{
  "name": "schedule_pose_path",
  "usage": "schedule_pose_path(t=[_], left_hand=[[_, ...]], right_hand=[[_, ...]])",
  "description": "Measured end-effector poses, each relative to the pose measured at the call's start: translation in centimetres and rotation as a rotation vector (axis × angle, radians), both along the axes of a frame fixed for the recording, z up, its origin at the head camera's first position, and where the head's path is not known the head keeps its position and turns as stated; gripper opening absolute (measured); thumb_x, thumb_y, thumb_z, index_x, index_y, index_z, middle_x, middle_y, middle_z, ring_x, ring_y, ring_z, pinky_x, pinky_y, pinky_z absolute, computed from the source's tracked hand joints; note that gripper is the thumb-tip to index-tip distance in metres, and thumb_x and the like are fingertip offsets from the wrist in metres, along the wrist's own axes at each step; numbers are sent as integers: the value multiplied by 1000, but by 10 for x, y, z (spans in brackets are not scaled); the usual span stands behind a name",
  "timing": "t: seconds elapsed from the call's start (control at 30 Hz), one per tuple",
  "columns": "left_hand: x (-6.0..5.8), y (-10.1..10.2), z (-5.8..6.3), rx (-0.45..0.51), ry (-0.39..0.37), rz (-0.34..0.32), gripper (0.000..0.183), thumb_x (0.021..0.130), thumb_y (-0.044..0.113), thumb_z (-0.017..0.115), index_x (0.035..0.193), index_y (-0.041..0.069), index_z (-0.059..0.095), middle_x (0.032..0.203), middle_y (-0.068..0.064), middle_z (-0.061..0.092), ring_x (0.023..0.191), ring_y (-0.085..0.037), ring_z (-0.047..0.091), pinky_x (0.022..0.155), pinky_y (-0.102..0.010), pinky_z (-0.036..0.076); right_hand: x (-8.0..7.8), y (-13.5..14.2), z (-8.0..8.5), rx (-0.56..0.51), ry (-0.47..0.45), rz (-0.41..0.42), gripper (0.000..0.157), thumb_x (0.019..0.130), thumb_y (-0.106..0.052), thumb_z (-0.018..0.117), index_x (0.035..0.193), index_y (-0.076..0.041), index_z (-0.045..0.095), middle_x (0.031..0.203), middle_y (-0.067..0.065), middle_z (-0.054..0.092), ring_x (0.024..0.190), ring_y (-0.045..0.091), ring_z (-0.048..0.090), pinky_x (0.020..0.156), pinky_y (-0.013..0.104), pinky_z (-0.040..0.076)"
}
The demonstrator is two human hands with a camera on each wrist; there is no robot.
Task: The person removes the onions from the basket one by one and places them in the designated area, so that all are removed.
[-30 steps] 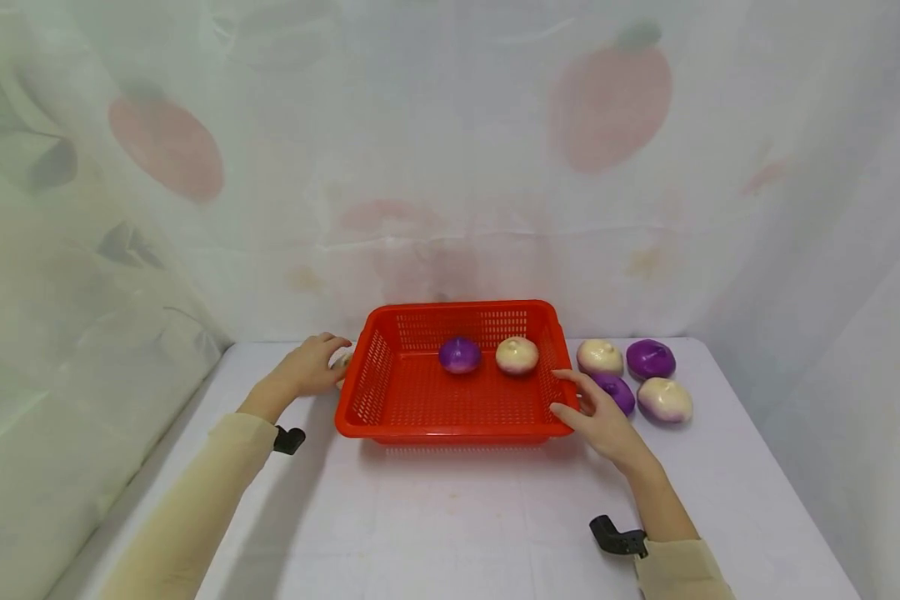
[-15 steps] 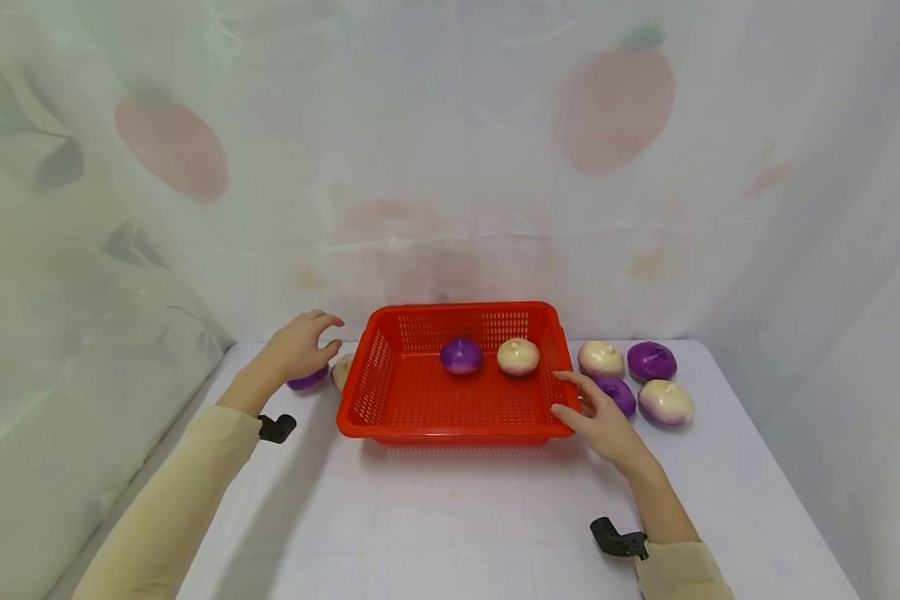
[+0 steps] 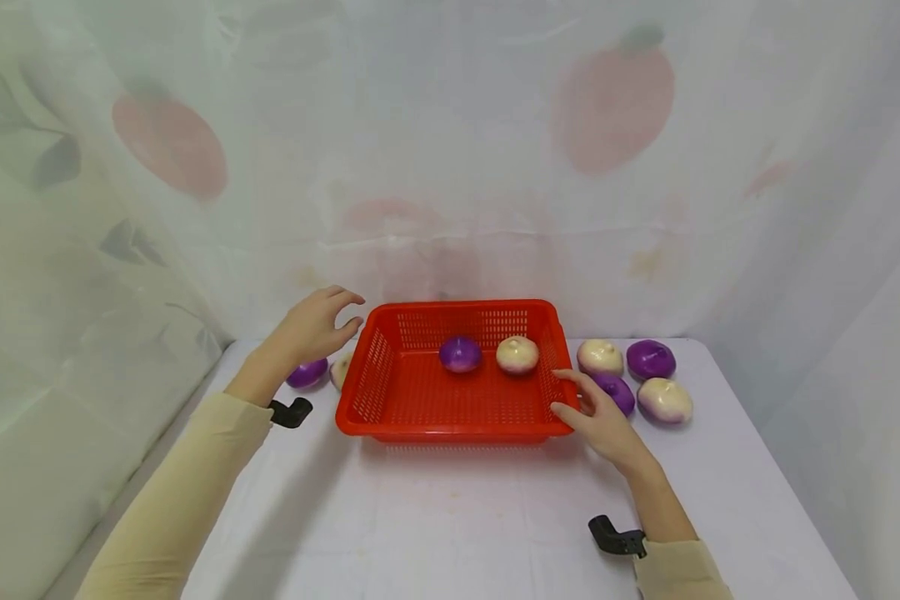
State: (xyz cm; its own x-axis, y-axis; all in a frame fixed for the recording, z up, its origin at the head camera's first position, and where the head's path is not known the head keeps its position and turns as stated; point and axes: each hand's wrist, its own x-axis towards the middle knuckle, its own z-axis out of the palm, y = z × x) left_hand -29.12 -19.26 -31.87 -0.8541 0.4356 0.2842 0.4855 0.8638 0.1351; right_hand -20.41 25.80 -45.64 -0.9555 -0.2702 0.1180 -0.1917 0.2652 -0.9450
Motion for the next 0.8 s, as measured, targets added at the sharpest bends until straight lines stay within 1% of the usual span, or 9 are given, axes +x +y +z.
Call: schedule_pose_path(t=[0.1, 0.27, 0.37, 0.53, 0.8], left_hand=[[1, 12, 4, -8, 7, -20, 34, 96, 22, 61, 126, 5, 66, 125, -15, 65, 119, -36, 59, 102, -51, 47], [1, 27, 5, -23, 6, -40, 34, 96, 22, 62, 126, 6, 66, 123, -13, 65, 116, -34, 59, 101, -50, 48], [-1, 35, 4, -22, 6, -55, 35, 97, 22, 61, 127, 5, 66, 124, -13, 65, 117, -34, 57, 103, -50, 47], [-4, 51, 4, -26, -7, -80, 39, 98, 25, 62, 131, 4, 64, 130, -13, 63, 124, -34, 54, 107, -49, 45], [-11, 74, 2, -46, -2, -135, 40, 99, 27, 62, 134, 8, 62, 131, -12, 61, 123, -32, 54, 107, -47, 44]], right_hand=[[-1, 2, -1, -2, 6, 0, 54, 102, -21, 64, 150, -8, 42, 160, 20, 29, 139, 44, 39, 93, 14, 45], [-1, 1, 0, -21, -7, 11, 54, 102, -20, 64, 150, -7, 42, 159, 21, 30, 139, 45, 38, 94, 14, 46], [-1, -1, 1, -27, -12, 15, 54, 102, -19, 64, 150, -7, 42, 159, 21, 31, 139, 45, 39, 94, 14, 46], [-1, -2, 0, -20, -13, 8, 54, 102, -19, 64, 150, -8, 42, 159, 21, 32, 138, 45, 41, 93, 15, 46], [-2, 0, -1, -24, -18, 3, 55, 102, -20, 64, 150, -8, 41, 158, 21, 32, 138, 45, 41, 93, 16, 47]])
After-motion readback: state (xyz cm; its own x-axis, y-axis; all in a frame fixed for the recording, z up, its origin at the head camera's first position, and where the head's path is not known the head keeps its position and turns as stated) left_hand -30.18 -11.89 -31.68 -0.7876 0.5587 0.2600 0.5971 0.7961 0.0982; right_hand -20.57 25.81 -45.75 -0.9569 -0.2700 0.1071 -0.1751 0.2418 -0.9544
